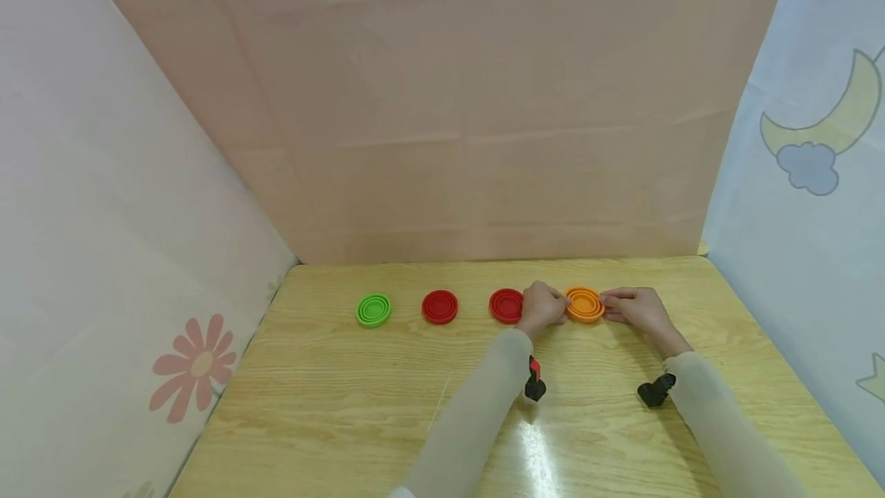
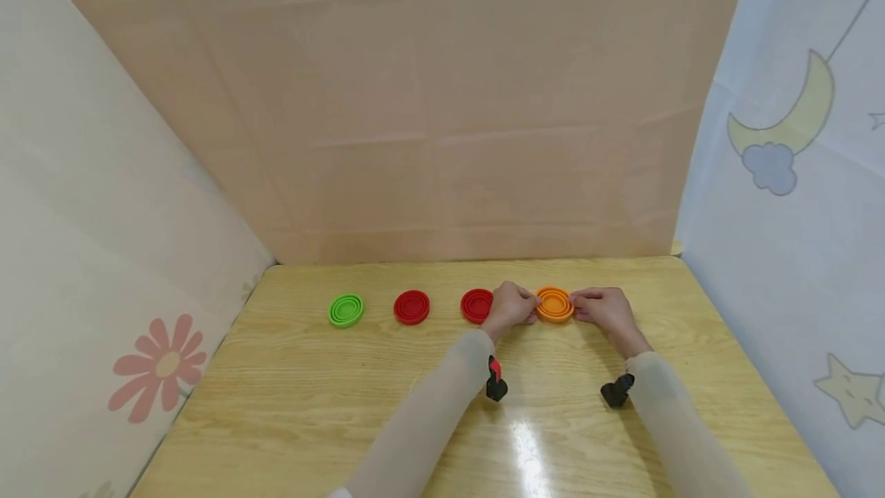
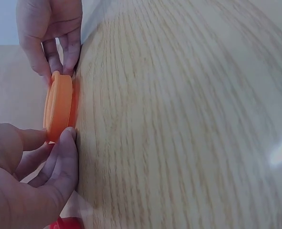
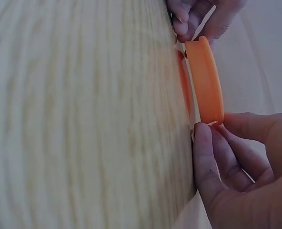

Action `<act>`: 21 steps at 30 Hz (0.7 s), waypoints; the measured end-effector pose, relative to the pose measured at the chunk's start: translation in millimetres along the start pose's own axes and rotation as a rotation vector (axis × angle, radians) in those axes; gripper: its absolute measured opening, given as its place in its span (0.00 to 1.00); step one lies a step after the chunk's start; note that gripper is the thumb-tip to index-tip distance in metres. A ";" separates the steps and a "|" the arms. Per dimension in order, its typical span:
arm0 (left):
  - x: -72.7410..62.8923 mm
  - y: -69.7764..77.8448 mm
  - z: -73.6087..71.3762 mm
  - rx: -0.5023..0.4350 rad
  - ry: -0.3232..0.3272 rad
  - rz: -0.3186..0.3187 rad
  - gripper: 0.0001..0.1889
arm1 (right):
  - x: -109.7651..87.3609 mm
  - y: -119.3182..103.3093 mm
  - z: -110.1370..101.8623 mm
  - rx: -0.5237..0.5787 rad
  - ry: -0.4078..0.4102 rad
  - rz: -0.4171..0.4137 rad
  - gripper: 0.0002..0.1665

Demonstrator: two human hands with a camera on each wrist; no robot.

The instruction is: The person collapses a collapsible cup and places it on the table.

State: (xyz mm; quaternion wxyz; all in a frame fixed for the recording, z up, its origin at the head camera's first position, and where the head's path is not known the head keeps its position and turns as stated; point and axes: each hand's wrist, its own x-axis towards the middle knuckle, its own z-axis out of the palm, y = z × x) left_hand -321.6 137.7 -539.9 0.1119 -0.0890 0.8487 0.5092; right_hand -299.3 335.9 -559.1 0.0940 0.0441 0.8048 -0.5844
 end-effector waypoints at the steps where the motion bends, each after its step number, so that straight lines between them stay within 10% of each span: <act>1: -0.2 -0.1 -0.3 0.000 0.000 0.001 0.06 | -0.3 -0.4 -0.1 -0.001 0.002 0.003 0.28; 11: -5.1 -2.4 -2.5 0.022 -0.003 0.032 0.06 | -1.5 0.1 -0.8 -0.015 0.010 -0.001 0.27; 21: -14.3 -0.3 -41.3 -0.032 -0.051 0.158 0.11 | -6.3 -2.2 -10.3 0.031 0.005 -0.027 0.28</act>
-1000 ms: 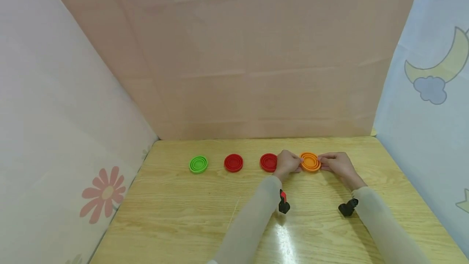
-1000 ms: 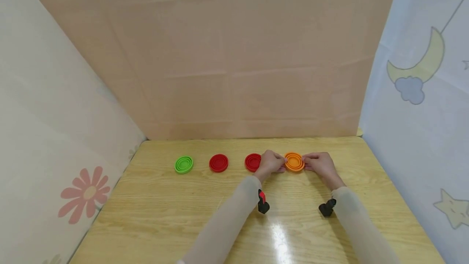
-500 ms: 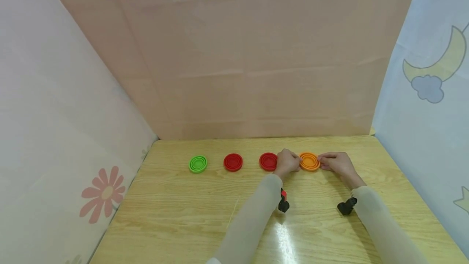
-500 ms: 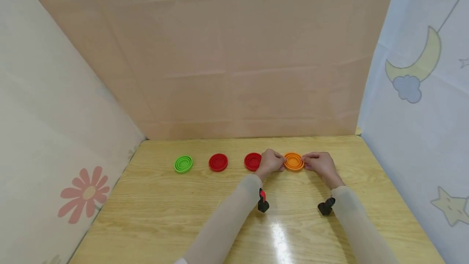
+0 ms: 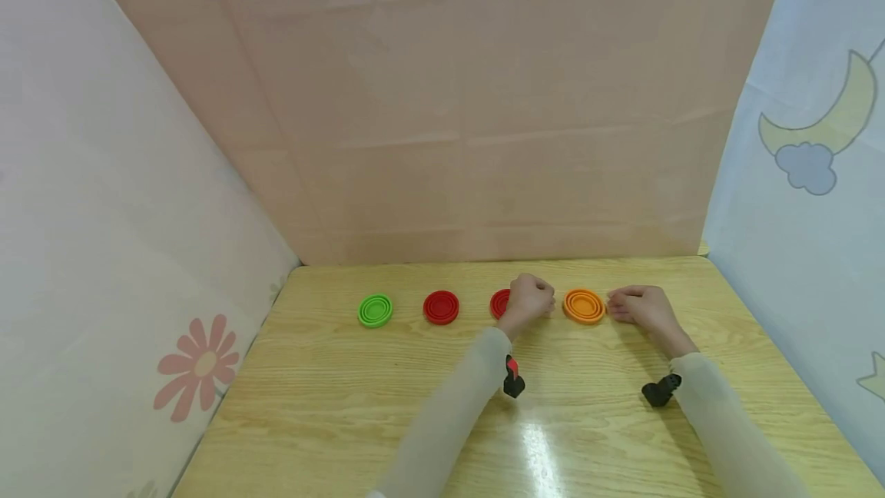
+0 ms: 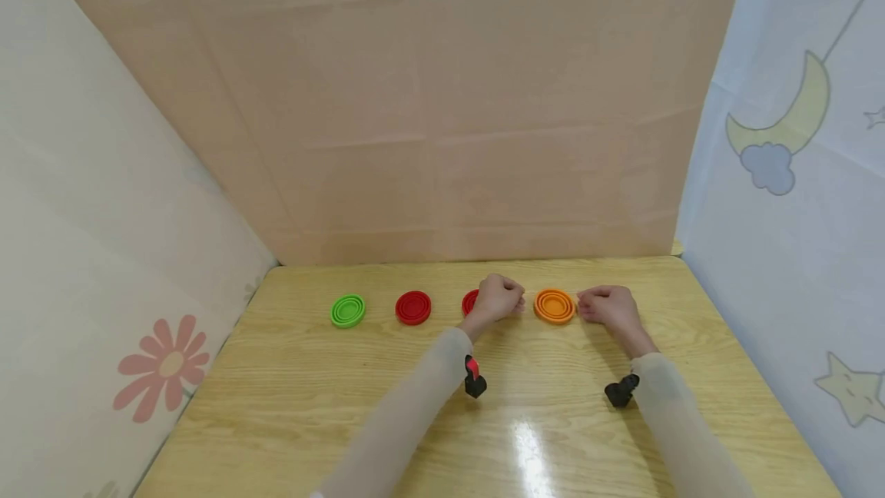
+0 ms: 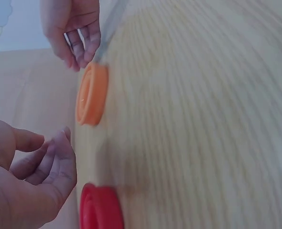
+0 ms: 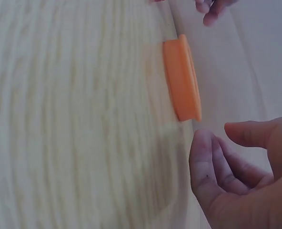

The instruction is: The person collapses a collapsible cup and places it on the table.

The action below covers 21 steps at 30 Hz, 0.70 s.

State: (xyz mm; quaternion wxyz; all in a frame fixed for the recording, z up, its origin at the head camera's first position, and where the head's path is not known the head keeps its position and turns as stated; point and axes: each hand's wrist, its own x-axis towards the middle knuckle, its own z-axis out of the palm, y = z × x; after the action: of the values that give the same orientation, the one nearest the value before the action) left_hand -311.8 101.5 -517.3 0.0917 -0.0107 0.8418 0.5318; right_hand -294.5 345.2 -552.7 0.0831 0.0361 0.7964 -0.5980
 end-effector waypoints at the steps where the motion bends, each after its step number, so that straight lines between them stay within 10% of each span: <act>1: 0.6 -0.4 -5.2 -0.029 -0.012 0.010 0.11 | 0.1 -0.3 -1.5 -0.003 0.001 -0.003 0.28; 11: 2.9 -15.8 -79.5 -0.009 -0.093 0.119 0.14 | -2.4 -9.2 -9.3 -0.002 0.025 -0.038 0.31; 21: -7.9 -37.5 -162.8 0.162 -0.059 0.203 0.14 | -12.9 -23.2 -10.8 -0.306 0.132 -0.170 0.33</act>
State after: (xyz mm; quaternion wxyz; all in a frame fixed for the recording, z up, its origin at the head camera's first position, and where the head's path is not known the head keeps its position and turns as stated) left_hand -323.0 -61.5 -481.5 0.0628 0.0979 0.8757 0.4686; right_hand -286.4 349.6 -525.5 -0.0156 -0.0055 0.8819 -0.4711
